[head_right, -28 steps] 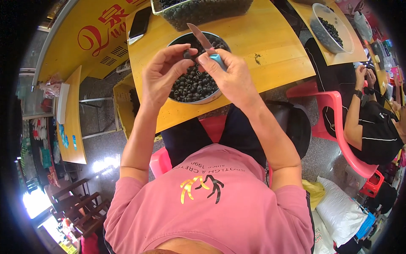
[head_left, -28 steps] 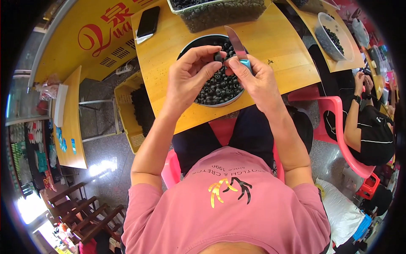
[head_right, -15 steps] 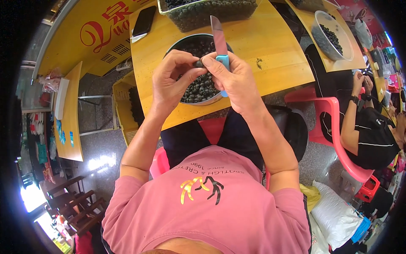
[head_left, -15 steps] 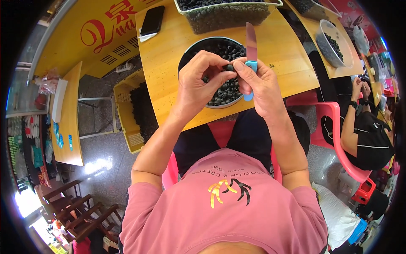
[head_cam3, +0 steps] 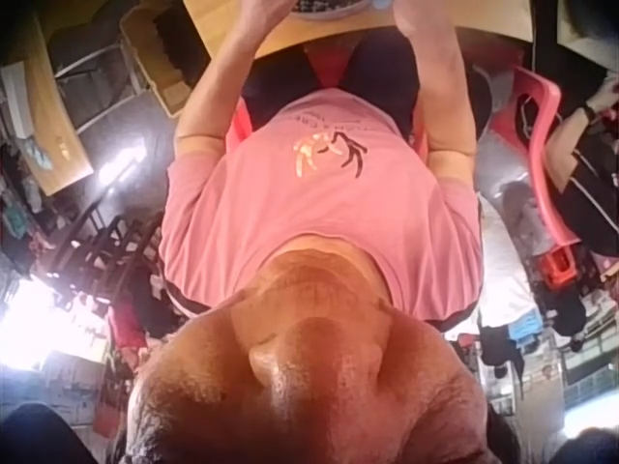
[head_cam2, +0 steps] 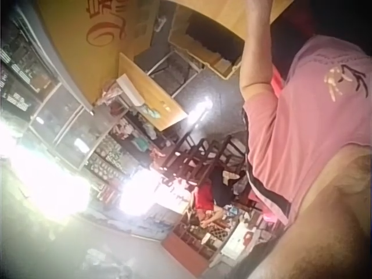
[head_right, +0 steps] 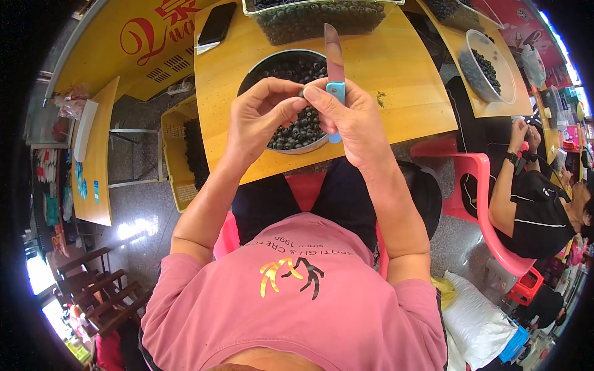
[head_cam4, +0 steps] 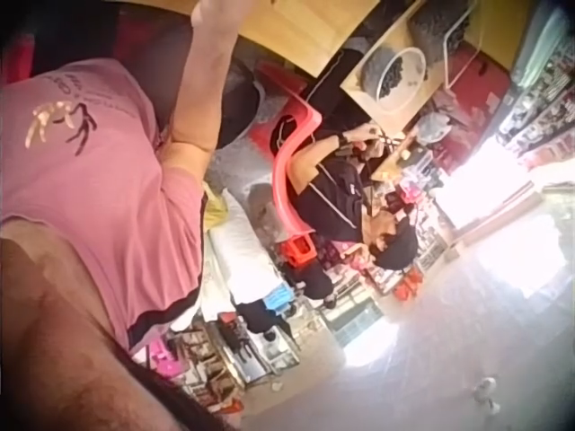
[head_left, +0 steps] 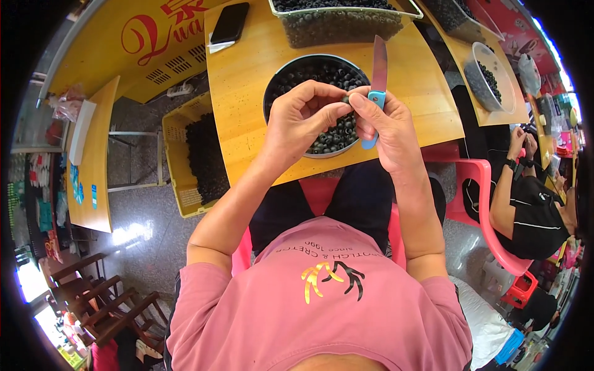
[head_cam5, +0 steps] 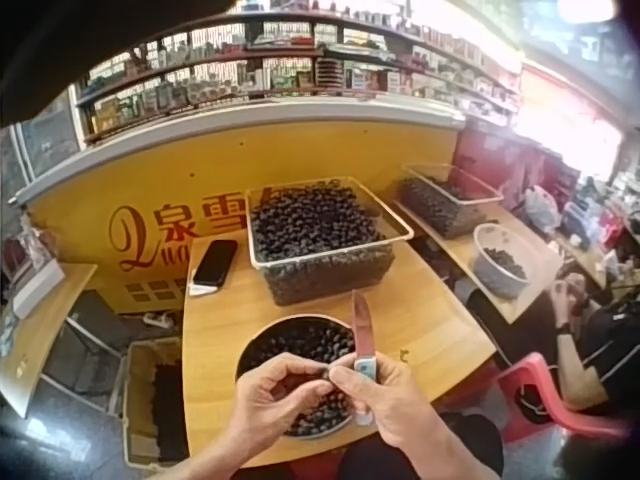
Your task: The recorder uses a knife to peel or cut small black fruits or nuts over a bowl.
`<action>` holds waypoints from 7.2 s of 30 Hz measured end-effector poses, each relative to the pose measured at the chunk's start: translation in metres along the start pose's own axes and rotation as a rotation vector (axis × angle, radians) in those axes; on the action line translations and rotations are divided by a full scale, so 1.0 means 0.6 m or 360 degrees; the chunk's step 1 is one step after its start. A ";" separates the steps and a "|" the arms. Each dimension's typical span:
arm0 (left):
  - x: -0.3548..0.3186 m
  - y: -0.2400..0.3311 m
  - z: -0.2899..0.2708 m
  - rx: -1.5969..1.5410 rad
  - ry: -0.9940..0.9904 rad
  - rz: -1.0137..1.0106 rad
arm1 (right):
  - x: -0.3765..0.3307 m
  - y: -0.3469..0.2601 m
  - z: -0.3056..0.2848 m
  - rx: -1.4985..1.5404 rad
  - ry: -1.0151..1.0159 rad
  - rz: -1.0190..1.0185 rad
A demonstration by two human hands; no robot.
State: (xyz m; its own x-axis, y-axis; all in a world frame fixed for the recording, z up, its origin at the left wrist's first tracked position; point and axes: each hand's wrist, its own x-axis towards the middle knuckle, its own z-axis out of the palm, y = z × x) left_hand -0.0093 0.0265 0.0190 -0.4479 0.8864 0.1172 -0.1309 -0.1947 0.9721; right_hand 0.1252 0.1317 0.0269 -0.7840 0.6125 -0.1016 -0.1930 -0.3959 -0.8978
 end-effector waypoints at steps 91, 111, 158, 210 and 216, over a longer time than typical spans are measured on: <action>0.052 -0.050 -0.055 0.2047 -0.0741 0.0512 | -0.019 -0.009 -0.030 -0.0794 0.0163 -0.0377; 0.004 -0.004 -0.027 0.0525 -0.0145 0.0360 | 0.009 0.005 0.008 -0.0116 -0.0007 -0.0063; -0.021 -0.006 -0.018 -0.0028 0.0102 -0.0170 | 0.012 -0.005 0.009 -0.0362 -0.0061 -0.0013; -0.048 -0.006 -0.056 -0.0256 0.0012 0.0264 | -0.011 -0.003 0.053 -0.0526 -0.0156 -0.0224; -0.066 0.004 -0.189 0.0670 0.0797 0.0513 | -0.007 -0.008 0.017 -0.0762 0.0054 -0.0281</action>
State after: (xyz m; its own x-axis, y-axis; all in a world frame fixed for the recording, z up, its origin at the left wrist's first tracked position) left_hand -0.0919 -0.0567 -0.0065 -0.7709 0.4941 0.4020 0.3820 -0.1463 0.9125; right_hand 0.1236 0.1239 0.0362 -0.7427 0.6667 0.0629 -0.0227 0.0688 -0.9974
